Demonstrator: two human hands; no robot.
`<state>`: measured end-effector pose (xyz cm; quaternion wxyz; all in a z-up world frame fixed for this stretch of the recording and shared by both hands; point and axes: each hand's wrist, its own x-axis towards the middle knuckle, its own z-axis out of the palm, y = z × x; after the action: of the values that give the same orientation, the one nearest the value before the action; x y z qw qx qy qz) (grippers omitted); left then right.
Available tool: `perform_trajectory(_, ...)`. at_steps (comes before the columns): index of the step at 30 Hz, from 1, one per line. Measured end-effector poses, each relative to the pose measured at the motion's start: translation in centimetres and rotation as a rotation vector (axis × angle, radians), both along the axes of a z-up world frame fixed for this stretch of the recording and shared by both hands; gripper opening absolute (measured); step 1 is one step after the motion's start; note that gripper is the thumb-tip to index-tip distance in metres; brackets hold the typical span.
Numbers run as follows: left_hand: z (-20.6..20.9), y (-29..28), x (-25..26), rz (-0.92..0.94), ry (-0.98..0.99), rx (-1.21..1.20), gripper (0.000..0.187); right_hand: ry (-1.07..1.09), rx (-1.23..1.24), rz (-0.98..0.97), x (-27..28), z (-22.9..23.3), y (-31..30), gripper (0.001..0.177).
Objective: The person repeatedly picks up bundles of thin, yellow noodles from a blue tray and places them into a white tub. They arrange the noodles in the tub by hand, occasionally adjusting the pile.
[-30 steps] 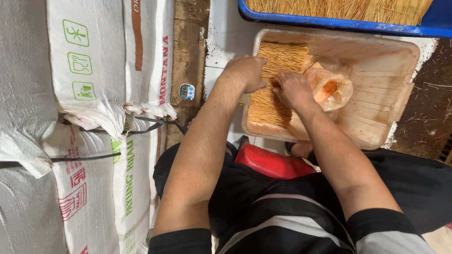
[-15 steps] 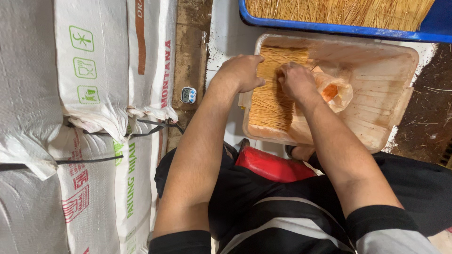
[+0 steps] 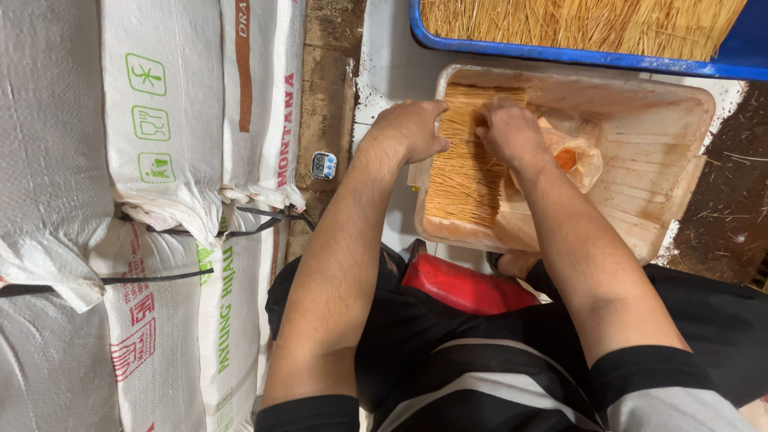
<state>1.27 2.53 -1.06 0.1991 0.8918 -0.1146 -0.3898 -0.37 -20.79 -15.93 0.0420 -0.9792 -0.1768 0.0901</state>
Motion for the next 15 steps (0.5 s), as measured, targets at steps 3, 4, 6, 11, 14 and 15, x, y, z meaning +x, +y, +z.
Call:
perform_trajectory(3,0.1,0.0,-0.1,0.001,0.009,0.015,0.074,0.375,-0.094,-0.144,0.8,-0.4,0.1,0.030)
perform_trajectory(4,0.1,0.0,-0.1,-0.002,0.006,0.018,0.073,0.316,-0.063,-0.147,0.7,-0.4,0.1,0.028)
perform_trajectory(6,0.1,0.0,-0.1,-0.009,-0.001,0.021,0.073,0.179,0.033,-0.119,0.0,0.1,-0.1,0.026)
perform_trajectory(11,0.1,0.3,0.0,-0.011,-0.013,0.011,0.073,0.072,0.100,0.063,-3.2,3.3,-1.2,0.039)
perform_trajectory(14,0.3,0.0,-0.1,-0.022,0.004,0.023,0.073,0.241,-0.179,0.156,-4.4,4.4,-1.3,0.054)
perform_trajectory(15,0.4,-0.3,0.0,-0.030,0.006,0.030,0.073,0.371,-0.206,0.064,-4.4,4.6,-1.3,0.052)
